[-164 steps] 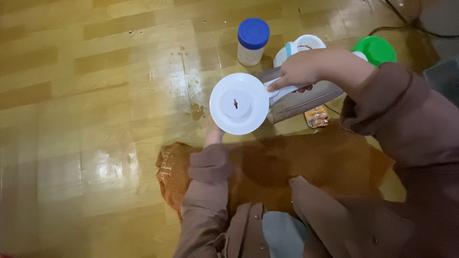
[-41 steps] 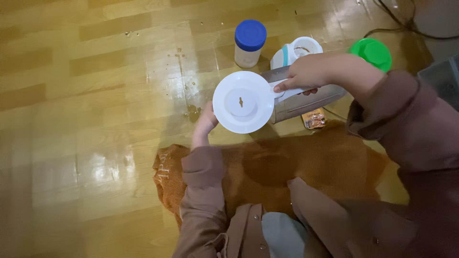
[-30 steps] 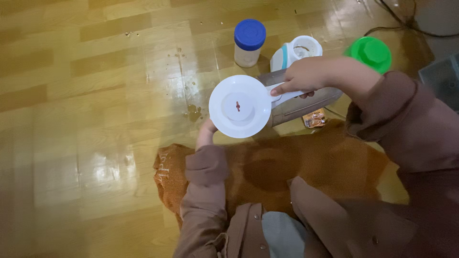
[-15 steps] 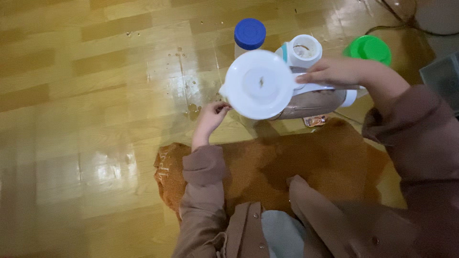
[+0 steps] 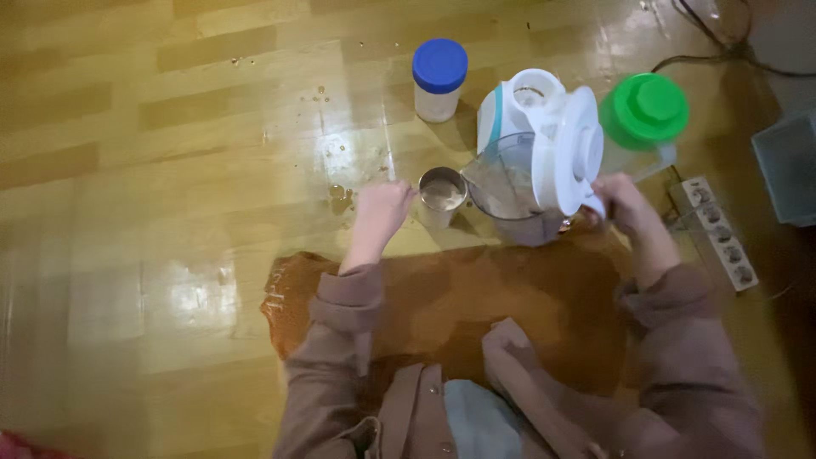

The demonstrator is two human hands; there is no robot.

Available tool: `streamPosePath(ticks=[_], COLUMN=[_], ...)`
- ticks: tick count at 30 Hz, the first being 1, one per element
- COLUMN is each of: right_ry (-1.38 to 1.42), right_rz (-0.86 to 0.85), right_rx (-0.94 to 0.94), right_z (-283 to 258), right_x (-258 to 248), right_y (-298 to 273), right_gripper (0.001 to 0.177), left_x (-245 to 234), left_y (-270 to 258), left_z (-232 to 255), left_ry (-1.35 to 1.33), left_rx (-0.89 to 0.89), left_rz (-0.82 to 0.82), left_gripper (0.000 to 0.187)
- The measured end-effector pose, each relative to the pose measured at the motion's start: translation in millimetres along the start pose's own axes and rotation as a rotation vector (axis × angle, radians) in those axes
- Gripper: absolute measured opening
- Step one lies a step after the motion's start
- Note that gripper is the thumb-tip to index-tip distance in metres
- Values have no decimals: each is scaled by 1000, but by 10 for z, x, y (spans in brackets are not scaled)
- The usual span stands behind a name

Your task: The person scoops a white powder from a metal cup into a blender jar using a spoon, then places the jar on the blender base. The person repeatedly pours the powder back and forth between the jar and cup while seated on the floor.

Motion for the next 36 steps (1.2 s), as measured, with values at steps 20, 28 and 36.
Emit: streamPosePath(ticks=[20, 28, 36], right_ry=[234, 205, 189], right_rz=[337, 326, 324], right_rx=[-505, -535, -545], right_z=[183, 178, 156], right_x=[229, 248, 285], right_y=[-1111, -1363, -1467], right_gripper=[65, 61, 57], left_x=[-75, -43, -462], left_y=[264, 49, 104], left_z=[680, 808, 547], left_ry=[436, 188, 442], left_rx=[216, 355, 209], left_rz=[19, -89, 68], left_gripper=[10, 23, 26])
Point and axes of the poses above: each hand's wrist, its own y-axis towards the middle knuckle, its own x-axis out of the palm, z = x × y, the point moved 9 cm from there along y, towards the middle knuckle, and after that the axes turned 12 degrees about -x, right-handed, at the moved point
